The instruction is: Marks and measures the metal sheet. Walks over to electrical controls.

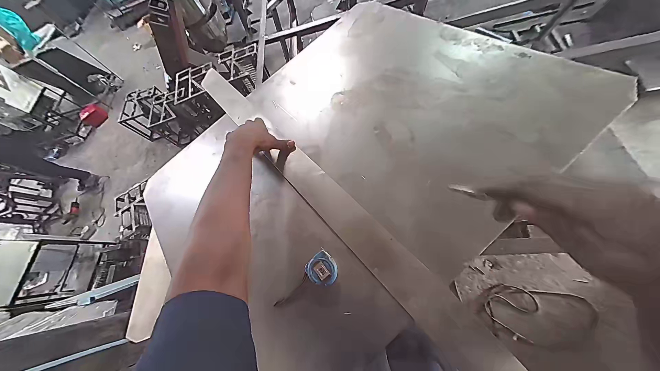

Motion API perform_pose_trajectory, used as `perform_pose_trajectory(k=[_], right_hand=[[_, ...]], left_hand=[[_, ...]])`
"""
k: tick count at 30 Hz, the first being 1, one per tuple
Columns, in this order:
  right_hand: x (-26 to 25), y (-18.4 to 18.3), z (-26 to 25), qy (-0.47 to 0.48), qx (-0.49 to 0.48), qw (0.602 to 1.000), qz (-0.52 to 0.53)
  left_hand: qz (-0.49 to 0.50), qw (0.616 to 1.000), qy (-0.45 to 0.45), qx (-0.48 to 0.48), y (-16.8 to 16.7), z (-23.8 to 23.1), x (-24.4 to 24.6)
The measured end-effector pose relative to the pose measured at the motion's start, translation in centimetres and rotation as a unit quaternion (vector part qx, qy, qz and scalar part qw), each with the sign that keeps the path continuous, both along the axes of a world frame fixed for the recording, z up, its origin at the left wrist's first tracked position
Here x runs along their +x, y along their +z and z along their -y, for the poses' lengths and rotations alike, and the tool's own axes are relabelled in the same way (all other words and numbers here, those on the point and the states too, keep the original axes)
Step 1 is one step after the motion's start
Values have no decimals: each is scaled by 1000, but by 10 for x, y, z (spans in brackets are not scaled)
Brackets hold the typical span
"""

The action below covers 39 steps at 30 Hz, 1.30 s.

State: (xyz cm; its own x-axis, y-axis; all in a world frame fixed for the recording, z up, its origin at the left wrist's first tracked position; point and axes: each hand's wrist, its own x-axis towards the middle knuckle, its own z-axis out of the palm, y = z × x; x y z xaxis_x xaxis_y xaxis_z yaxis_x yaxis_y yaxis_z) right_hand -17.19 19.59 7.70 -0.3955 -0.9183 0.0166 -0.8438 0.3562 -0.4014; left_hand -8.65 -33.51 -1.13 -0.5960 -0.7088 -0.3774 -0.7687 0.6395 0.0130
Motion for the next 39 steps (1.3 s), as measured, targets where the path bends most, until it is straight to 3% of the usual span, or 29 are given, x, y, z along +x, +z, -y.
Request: perform_pose_trajectory(k=[4,7,10,15,24,29,39], right_hand=[[-29,41,151,72,20,996,-48],[-53,13,274,102,-5,994,-47],[-61,-18,373,60,11,997,-40],[-63,-64,478,17,11,999,-40],[-49,-67,523,11,31,998,-46],[-47,-52,530,75,69,991,-90],[-38,-44,506,126,88,981,-114]], left_hand=[[9,1000,-11,16,9,-9,0],[6,1000,-6,22,10,-13,-2],[-11,1000,5,11,5,-11,-1],[-7,1000,13,2,16,-24,4],[1,1000,21,-14,16,-28,2],[17,999,11,-31,14,-27,-1],[15,1000,11,-24,14,-25,1]])
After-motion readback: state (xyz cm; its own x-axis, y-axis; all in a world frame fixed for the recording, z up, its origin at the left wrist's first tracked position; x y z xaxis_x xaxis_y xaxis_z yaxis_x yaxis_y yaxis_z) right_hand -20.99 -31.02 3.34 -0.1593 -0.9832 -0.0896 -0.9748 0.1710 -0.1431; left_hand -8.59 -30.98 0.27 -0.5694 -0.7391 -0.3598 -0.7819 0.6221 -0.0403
